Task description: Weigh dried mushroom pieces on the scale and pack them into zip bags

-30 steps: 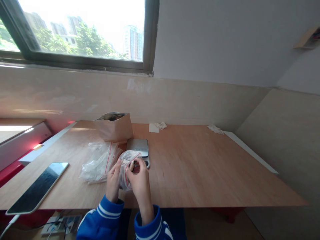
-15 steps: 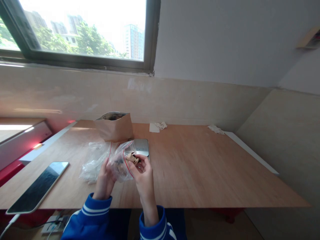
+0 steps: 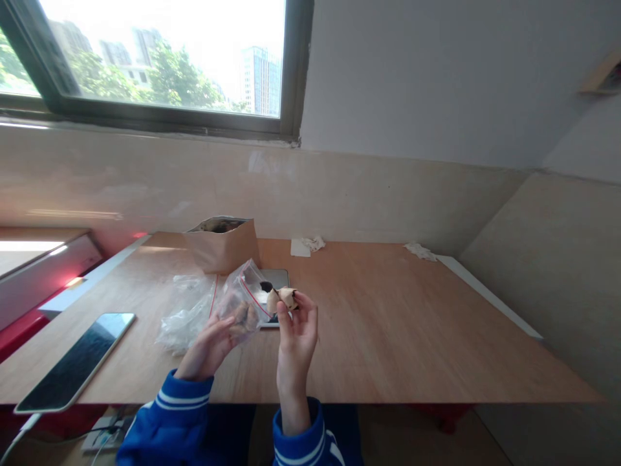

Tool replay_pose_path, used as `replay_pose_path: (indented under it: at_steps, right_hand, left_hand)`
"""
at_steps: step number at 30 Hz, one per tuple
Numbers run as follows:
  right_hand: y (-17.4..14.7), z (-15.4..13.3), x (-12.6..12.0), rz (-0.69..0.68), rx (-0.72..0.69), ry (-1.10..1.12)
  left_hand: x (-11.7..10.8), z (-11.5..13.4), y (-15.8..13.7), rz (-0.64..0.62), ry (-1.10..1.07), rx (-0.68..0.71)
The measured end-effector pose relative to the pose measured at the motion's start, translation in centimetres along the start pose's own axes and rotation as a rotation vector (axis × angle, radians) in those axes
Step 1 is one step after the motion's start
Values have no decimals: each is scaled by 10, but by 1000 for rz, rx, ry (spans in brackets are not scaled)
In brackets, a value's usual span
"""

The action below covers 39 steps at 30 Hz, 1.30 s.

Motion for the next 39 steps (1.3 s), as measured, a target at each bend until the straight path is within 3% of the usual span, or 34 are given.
replay_pose_path:
  at_steps: [7, 10, 14, 15, 23, 34, 39]
  right_hand:
    - [11, -8, -21, 62, -26, -5]
    - [16, -6, -27, 83, -11, 3]
    - [17, 4, -28, 86, 41, 21]
    - [16, 6, -27, 85, 48, 28]
    - [9, 23, -11, 6, 94, 67]
    - [7, 38, 10, -124, 119, 36]
    - [53, 29, 61, -265, 5, -14]
  left_hand:
    - [-37, 53, 14, 152, -152, 241]
    - [-69, 40, 25, 237, -226, 201]
    - [-118, -1, 33, 463, -278, 54]
    - [-124, -7, 34, 472, -312, 43]
    - [-121, -13, 32, 350, -345, 19]
    - [-132, -26, 37, 481, -508, -23]
    - [-130, -26, 37, 491, -525, -14]
Point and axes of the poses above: each hand's wrist, its own y-axis towards the middle knuckle, its own x-axis out of the palm, z = x × y, the point moved 10 cm from there along y, towards the middle knuckle, and after that the axes turned 15 degrees about y, right-handed, at the moved point
